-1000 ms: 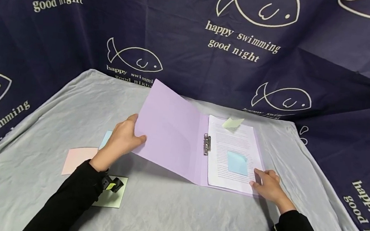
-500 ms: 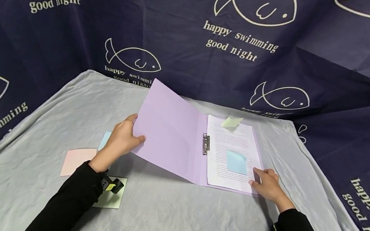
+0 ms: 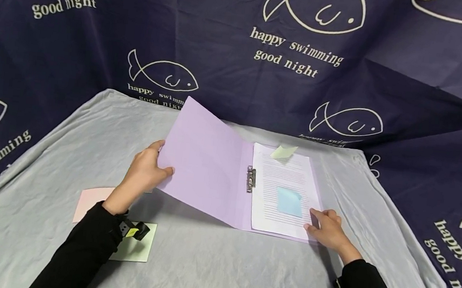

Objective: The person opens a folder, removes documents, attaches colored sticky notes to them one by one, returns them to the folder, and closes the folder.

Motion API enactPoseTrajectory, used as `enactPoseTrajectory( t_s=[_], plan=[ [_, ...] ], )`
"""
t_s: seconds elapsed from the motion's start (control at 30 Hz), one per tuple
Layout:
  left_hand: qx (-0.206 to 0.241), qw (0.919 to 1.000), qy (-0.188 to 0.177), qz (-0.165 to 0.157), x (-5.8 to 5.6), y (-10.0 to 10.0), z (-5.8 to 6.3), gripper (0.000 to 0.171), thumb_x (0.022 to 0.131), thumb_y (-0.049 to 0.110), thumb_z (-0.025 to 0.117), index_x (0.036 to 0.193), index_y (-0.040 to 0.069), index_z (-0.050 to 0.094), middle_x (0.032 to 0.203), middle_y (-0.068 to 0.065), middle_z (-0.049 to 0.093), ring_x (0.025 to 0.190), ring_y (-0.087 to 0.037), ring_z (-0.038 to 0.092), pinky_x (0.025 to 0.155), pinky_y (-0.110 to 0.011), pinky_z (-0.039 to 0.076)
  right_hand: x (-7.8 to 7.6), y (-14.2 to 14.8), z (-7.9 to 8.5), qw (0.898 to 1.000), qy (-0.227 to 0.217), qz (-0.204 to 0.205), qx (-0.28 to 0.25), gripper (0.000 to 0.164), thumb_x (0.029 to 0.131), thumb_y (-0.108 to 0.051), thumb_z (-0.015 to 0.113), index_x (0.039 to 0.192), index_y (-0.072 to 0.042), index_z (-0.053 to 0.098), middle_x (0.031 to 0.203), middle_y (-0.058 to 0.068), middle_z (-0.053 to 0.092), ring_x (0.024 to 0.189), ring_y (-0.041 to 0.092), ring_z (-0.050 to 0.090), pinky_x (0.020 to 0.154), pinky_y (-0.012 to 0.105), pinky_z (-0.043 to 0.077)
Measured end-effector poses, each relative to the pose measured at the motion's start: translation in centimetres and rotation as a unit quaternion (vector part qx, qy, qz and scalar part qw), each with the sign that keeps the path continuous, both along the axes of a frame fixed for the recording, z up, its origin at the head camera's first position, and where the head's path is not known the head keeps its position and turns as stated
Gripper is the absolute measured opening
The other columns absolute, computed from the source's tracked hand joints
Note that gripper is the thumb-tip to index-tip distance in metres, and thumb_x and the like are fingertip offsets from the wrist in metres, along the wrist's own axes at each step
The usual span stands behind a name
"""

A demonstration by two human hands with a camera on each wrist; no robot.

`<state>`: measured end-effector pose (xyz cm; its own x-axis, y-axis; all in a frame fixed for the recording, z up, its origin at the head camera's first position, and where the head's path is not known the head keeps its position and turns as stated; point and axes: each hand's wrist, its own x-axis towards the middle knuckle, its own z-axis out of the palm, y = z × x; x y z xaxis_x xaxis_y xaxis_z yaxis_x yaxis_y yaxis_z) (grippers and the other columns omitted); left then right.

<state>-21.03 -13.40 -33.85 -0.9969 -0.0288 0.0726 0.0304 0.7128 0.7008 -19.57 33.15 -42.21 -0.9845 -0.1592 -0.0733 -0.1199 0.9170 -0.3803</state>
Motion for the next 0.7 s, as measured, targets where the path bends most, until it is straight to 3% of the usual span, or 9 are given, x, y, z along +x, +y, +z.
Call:
enactPoseTrajectory(
  t_s=[0.43, 0.7],
  plan=[
    [-0.002, 0.9998, 0.016, 0.015, 0.4, -1.6, 0.3, 0.075, 0.076, 0.008, 0.068, 0.138, -0.013, 0.03, 0.122, -0.035, 0.048, 0.111, -0.046, 0.046, 0.09, -0.053, 0.036, 0.0, -1.6, 0.2, 1.0, -0.021, 0.015, -0.008, 0.057, 0.084, -0.016, 0.062, 0.129, 0.015, 0.043, 0.114, 0.036, 0.038, 0.105, 0.047, 0.03, 0.085, 0.059, 0.029],
    [0.006, 0.9985, 0.029, 0.047, 0.9, -1.8, 0.9, 0.072, 0.075, 0.01, 0.071, 0.136, -0.009, 0.037, 0.115, -0.033, 0.053, 0.105, -0.043, 0.05, 0.086, -0.053, 0.038, 0.1, -2.2, 0.2, 0.999, -0.021, 0.028, -0.014, 0.058, 0.083, -0.017, 0.064, 0.129, 0.013, 0.045, 0.111, 0.033, 0.037, 0.102, 0.045, 0.032, 0.083, 0.057, 0.032]
  ],
)
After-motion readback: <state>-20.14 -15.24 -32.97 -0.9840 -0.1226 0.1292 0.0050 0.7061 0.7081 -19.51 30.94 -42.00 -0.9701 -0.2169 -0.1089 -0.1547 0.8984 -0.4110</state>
